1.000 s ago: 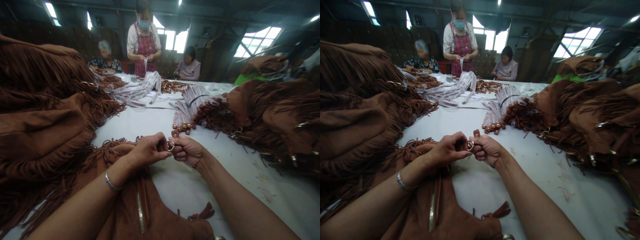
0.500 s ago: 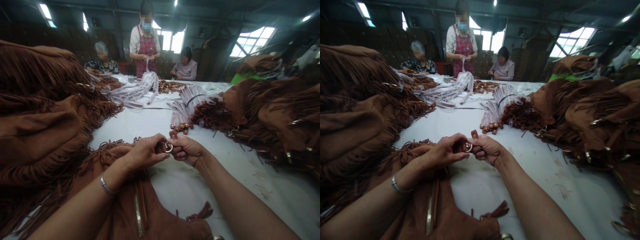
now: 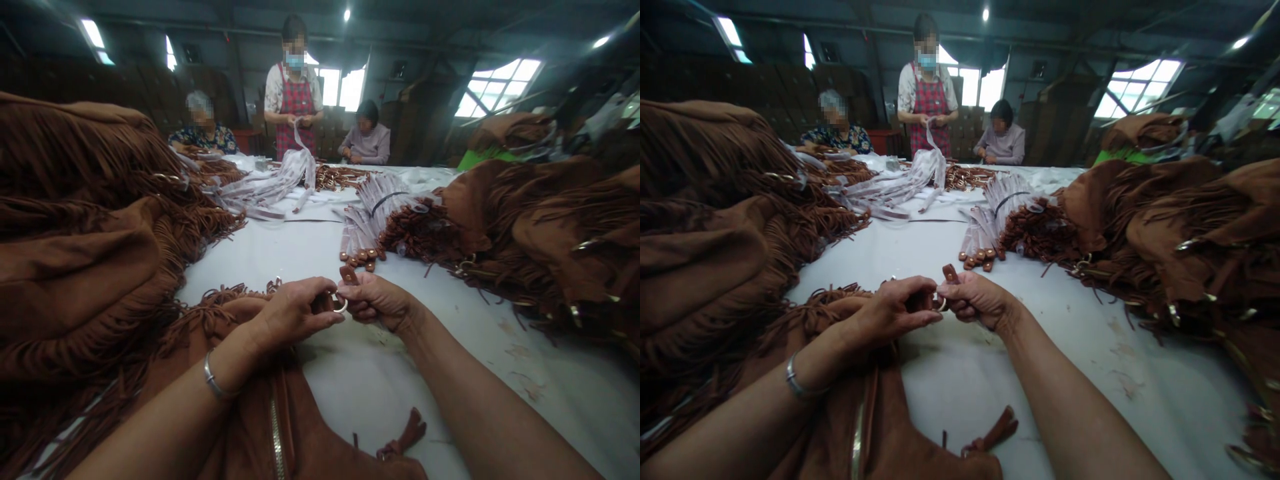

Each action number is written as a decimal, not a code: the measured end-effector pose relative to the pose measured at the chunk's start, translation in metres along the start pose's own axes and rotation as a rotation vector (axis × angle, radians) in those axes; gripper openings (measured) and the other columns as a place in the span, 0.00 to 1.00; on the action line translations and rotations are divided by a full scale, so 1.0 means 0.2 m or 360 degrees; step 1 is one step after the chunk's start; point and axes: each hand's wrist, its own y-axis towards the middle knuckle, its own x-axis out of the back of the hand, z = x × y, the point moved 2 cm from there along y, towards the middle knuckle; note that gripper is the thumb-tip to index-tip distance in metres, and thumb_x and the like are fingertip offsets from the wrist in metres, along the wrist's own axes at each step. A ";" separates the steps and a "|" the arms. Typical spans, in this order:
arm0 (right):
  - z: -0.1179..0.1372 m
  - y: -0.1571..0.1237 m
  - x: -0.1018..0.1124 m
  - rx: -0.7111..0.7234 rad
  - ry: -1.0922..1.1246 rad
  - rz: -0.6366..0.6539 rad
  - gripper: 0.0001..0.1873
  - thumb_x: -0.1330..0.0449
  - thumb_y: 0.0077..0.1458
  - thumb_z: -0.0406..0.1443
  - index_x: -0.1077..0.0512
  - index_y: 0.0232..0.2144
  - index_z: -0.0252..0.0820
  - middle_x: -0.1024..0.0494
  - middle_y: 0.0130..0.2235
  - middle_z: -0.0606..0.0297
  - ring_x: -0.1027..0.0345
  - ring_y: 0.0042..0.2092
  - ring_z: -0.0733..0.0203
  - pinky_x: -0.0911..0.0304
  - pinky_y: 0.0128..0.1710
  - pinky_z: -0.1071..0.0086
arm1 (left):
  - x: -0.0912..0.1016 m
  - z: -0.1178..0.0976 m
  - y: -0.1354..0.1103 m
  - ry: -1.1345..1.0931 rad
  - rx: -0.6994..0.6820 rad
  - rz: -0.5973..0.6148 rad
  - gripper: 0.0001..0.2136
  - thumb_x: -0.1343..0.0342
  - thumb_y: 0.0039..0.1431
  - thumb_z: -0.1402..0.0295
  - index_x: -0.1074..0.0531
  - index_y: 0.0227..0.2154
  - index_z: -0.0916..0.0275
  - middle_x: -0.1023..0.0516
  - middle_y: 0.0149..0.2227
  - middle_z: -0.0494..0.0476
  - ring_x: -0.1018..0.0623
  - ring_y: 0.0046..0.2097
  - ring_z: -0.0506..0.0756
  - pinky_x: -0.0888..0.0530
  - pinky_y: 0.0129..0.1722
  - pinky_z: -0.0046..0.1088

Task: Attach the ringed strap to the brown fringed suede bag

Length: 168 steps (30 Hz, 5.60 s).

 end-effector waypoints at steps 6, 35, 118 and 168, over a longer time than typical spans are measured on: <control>0.07 -0.05 0.05 0.0160 -0.0442 -0.0193 0.27 0.49 0.55 0.53 0.29 0.29 0.32 0.40 0.19 0.70 0.54 0.18 0.75 0.61 0.14 0.79 | -0.01 0.05 0.00 -0.0091 0.0051 -0.0175 0.18 0.42 0.53 0.63 0.36 0.45 0.61 0.28 0.28 0.48 0.30 0.27 0.47 0.33 0.29 0.21; 0.13 -0.09 0.01 0.0268 -0.0718 -0.0204 0.16 0.39 0.50 0.42 0.28 0.36 0.33 0.37 0.21 0.71 0.51 0.19 0.74 0.57 0.15 0.78 | -0.01 0.00 0.00 0.0568 -0.0231 0.0101 0.12 0.54 0.61 0.59 0.37 0.36 0.64 0.30 0.32 0.54 0.31 0.33 0.52 0.34 0.34 0.27; 0.14 -0.11 -0.01 0.0177 -0.0975 -0.0175 0.16 0.38 0.48 0.43 0.30 0.23 0.33 0.35 0.18 0.70 0.49 0.18 0.75 0.54 0.15 0.80 | -0.04 -0.02 -0.01 0.0547 -0.0128 0.0053 0.14 0.49 0.58 0.57 0.33 0.36 0.64 0.27 0.31 0.53 0.27 0.33 0.51 0.33 0.32 0.24; 0.06 -0.07 0.03 0.0090 -0.0576 -0.0028 0.16 0.37 0.45 0.42 0.29 0.24 0.31 0.30 0.23 0.67 0.53 0.16 0.78 0.63 0.12 0.80 | 0.01 -0.08 0.00 0.0833 -0.0145 0.0415 0.12 0.53 0.60 0.58 0.36 0.33 0.63 0.27 0.32 0.55 0.27 0.32 0.53 0.34 0.30 0.27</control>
